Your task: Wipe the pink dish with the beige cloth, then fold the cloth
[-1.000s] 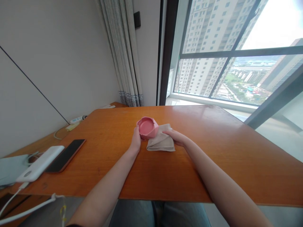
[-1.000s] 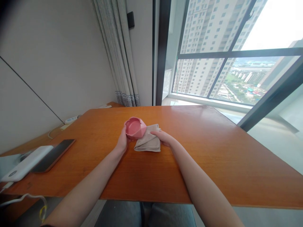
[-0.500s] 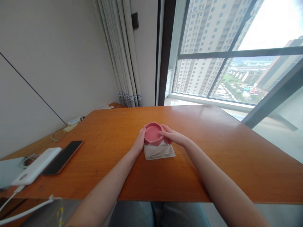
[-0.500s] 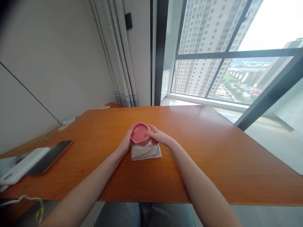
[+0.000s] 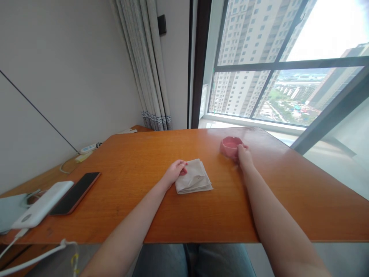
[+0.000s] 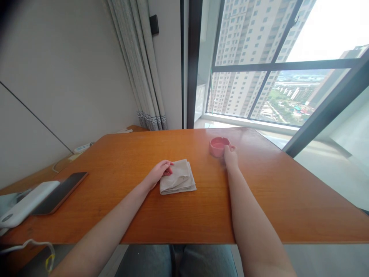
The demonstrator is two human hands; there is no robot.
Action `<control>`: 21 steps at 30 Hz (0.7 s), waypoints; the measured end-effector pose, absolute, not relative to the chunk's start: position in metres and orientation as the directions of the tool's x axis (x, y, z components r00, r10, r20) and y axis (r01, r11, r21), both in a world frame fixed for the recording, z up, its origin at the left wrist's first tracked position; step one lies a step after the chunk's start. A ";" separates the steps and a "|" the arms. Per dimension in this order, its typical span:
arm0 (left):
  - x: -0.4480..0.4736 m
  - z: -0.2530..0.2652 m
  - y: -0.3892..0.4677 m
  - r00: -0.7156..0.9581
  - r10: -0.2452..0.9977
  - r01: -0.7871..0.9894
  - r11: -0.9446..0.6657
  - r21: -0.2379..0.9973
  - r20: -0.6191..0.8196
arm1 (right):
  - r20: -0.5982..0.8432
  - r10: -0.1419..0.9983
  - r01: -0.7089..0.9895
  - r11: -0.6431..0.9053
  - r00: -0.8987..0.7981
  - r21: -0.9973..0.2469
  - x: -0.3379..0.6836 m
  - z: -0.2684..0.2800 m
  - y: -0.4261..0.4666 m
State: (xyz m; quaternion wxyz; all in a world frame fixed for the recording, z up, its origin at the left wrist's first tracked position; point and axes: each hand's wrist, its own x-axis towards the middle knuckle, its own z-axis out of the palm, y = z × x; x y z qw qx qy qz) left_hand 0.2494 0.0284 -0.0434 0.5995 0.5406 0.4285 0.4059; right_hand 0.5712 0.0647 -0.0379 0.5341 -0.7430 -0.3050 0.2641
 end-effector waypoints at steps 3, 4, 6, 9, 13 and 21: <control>0.248 -0.042 0.028 0.314 0.946 -0.007 0.090 0.996 -0.084 | -0.074 0.634 0.108 -0.244 0.770 -0.964 0.587 -0.045 0.064; 0.248 -0.042 0.028 0.317 0.945 -0.003 0.090 0.996 -0.085 | -0.070 0.614 0.105 -0.245 0.786 -0.964 0.591 -0.047 0.065; 0.248 -0.042 0.028 0.321 0.943 0.007 0.085 0.996 -0.083 | -0.063 0.587 0.110 -0.254 0.807 -0.961 0.599 -0.050 0.065; 0.248 -0.042 0.028 0.325 0.942 0.020 0.077 0.997 -0.079 | -0.072 0.568 0.116 -0.287 0.820 -0.951 0.610 -0.052 0.065; 0.248 -0.042 0.028 0.328 0.940 0.028 0.090 0.996 -0.094 | -0.082 0.574 0.173 -0.377 0.815 -0.910 0.620 -0.051 0.061; 0.247 -0.043 0.029 0.336 0.938 0.065 0.068 0.996 -0.086 | -0.044 0.577 0.395 -0.610 0.816 -0.687 0.624 -0.044 0.059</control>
